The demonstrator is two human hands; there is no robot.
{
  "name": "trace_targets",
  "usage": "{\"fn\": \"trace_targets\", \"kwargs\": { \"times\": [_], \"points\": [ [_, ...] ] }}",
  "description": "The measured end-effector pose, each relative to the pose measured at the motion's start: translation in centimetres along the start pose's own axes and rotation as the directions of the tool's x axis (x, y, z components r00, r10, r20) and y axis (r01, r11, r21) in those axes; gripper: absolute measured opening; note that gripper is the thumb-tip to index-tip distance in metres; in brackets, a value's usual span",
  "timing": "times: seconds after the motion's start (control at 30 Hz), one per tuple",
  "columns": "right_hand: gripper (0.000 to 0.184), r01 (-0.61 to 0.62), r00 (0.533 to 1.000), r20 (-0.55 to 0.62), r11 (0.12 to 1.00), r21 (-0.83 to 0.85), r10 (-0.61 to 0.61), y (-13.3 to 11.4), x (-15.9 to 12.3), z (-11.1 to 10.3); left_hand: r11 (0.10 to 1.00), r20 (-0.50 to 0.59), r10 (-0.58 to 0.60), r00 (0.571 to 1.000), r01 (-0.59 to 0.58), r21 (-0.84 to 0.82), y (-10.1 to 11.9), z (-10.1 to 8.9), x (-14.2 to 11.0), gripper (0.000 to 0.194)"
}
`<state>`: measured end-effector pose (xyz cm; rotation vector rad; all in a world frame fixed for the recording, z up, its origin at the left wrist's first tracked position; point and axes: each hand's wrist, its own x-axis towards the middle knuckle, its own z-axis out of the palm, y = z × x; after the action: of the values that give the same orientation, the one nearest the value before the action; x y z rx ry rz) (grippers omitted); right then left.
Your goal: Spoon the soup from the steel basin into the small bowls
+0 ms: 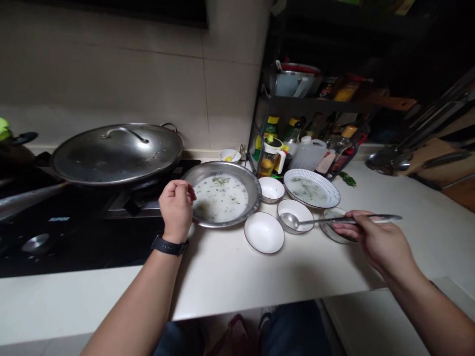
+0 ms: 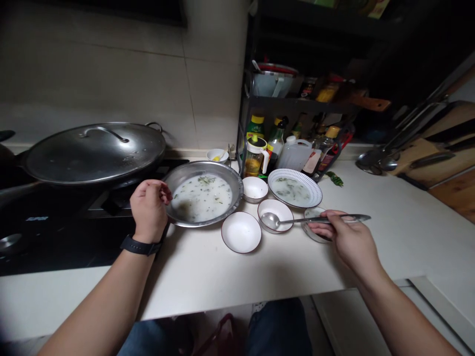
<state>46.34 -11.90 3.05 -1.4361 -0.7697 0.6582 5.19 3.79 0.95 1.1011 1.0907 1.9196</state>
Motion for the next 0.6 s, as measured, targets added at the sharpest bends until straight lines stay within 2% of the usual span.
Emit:
{"fn": "trace_targets", "kwargs": {
  "times": [0.07,0.17,0.37,0.5,0.6],
  "points": [
    [0.029,-0.007,1.000,0.006,0.998,0.067,0.007,-0.1,0.6,0.3,1.000,0.003,-0.001,1.000,0.001,-0.002,0.0,0.0,0.0,0.010],
    [0.022,-0.005,0.998,-0.055,0.993,0.118,0.012,-0.9,1.0,0.6,1.000,0.008,-0.008,1.000,0.008,-0.001,0.1,0.0,0.0,0.011],
    [0.013,0.004,0.991,-0.134,0.989,0.146,0.016,-4.0,1.5,1.6,1.000,0.011,-0.006,1.000,0.006,-0.009,0.2,0.0,-0.1,0.012],
    [0.012,0.024,0.997,-0.077,0.994,0.106,-0.016,-5.6,2.5,3.9,1.000,0.012,-0.010,1.000,0.010,-0.025,0.2,0.0,-0.1,0.013],
    [0.012,0.004,1.000,0.008,0.996,0.087,-0.005,-5.9,2.8,6.9,1.000,0.013,-0.008,1.000,0.009,-0.029,0.1,0.0,-0.1,0.012]
  ]
}}
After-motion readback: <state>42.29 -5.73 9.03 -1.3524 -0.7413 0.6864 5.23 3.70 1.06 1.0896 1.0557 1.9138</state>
